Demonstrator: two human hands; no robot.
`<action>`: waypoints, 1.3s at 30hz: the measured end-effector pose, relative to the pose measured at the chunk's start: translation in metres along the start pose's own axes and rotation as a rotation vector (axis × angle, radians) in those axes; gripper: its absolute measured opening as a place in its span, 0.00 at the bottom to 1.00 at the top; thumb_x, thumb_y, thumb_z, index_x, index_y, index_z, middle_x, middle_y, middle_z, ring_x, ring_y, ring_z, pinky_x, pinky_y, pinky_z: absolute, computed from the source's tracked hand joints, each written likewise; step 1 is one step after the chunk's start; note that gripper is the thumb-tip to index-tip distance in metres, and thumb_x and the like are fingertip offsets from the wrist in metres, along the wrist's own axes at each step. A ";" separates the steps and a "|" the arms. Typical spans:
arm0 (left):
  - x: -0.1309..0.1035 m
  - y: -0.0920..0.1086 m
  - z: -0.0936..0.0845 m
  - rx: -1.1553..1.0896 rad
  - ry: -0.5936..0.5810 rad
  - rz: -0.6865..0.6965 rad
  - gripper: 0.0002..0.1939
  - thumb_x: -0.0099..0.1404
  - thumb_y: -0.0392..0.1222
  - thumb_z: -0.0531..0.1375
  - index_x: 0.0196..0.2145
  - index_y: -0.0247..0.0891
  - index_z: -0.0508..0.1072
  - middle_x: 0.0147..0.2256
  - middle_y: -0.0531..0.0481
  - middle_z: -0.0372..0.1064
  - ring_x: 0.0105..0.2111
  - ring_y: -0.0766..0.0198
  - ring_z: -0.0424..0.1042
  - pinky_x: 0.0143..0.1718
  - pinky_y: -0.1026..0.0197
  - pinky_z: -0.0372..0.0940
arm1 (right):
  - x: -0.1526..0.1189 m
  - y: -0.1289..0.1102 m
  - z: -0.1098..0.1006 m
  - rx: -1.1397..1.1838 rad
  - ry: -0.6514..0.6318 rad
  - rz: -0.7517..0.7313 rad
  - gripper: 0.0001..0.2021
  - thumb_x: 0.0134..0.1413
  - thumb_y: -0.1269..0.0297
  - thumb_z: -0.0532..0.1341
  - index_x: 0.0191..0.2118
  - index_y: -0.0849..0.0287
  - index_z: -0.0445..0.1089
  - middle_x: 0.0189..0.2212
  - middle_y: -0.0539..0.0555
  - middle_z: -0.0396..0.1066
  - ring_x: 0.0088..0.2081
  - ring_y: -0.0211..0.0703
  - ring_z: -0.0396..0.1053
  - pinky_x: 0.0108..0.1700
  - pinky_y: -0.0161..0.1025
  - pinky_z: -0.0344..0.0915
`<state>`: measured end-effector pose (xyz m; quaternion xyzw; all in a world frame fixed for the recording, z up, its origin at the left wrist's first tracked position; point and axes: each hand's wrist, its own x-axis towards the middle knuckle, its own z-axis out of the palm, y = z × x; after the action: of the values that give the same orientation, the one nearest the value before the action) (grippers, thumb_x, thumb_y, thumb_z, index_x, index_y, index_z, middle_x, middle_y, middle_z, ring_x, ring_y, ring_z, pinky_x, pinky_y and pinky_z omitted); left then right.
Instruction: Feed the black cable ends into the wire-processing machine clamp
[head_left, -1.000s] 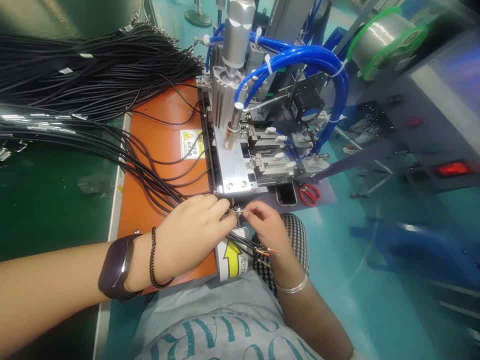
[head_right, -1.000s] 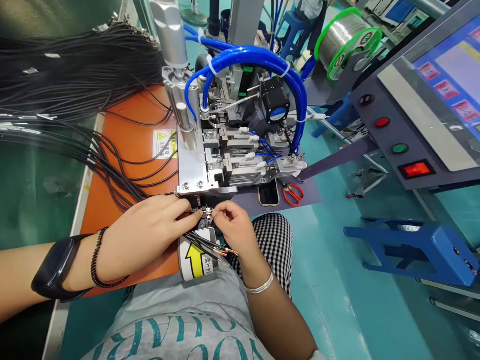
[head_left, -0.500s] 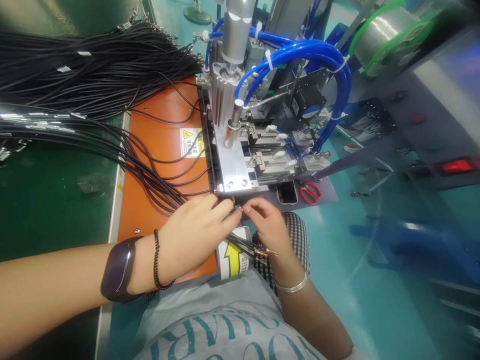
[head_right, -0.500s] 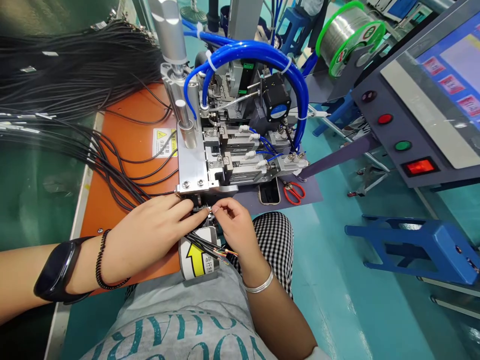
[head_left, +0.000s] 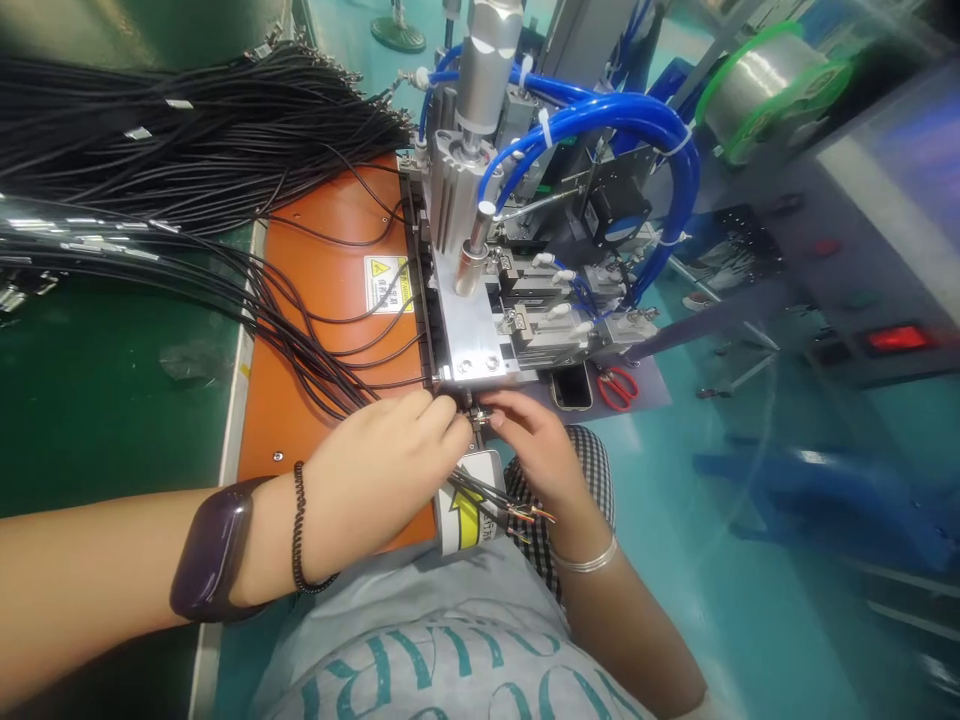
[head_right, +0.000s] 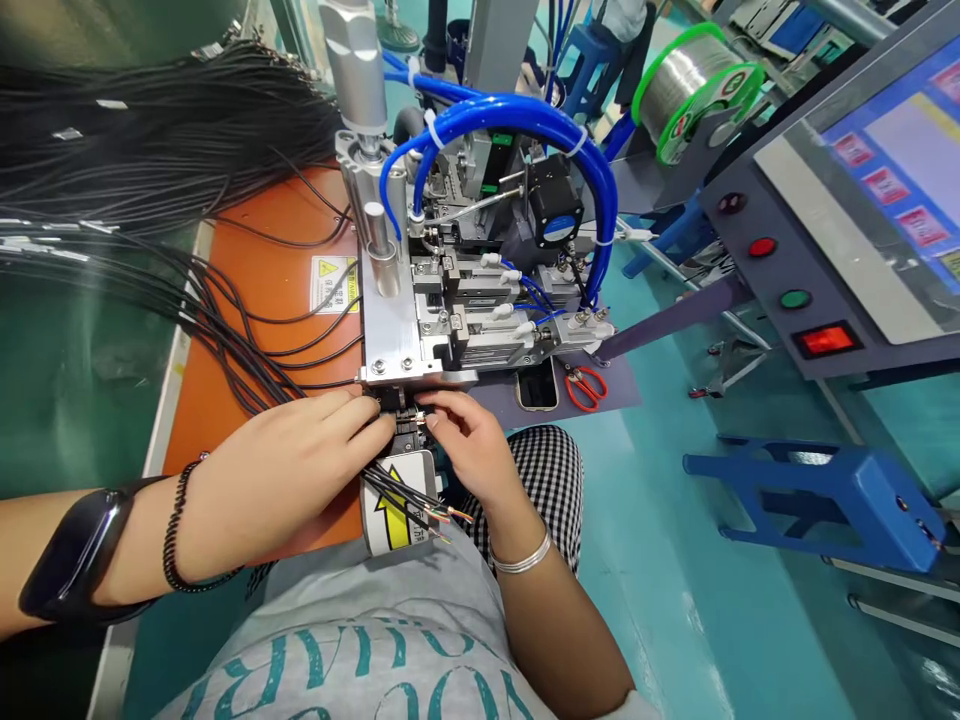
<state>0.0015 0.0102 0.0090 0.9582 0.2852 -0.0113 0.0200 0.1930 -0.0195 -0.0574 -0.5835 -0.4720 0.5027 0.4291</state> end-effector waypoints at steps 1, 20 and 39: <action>0.000 -0.001 0.000 0.005 0.023 -0.001 0.12 0.61 0.26 0.48 0.37 0.35 0.68 0.33 0.46 0.64 0.33 0.55 0.67 0.30 0.54 0.65 | -0.001 -0.003 -0.001 -0.044 0.005 -0.022 0.08 0.53 0.64 0.60 0.39 0.55 0.74 0.39 0.51 0.72 0.42 0.42 0.67 0.45 0.39 0.63; -0.010 0.017 -0.002 0.167 0.067 -0.017 0.12 0.59 0.28 0.53 0.36 0.29 0.74 0.29 0.42 0.68 0.29 0.55 0.67 0.26 0.56 0.61 | -0.009 -0.004 0.000 0.018 0.033 0.030 0.06 0.54 0.63 0.60 0.37 0.56 0.65 0.23 0.44 0.56 0.24 0.34 0.56 0.28 0.33 0.56; -0.006 0.003 -0.015 0.009 -0.106 -0.073 0.14 0.54 0.31 0.58 0.40 0.30 0.73 0.32 0.40 0.72 0.31 0.53 0.71 0.29 0.54 0.66 | -0.031 -0.016 -0.012 -0.235 -0.330 -0.676 0.13 0.55 0.70 0.63 0.45 0.47 0.71 0.33 0.51 0.71 0.34 0.40 0.67 0.38 0.41 0.64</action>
<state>-0.0015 0.0048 0.0245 0.9452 0.3186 -0.0640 0.0305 0.2014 -0.0475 -0.0345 -0.3515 -0.7545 0.3628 0.4189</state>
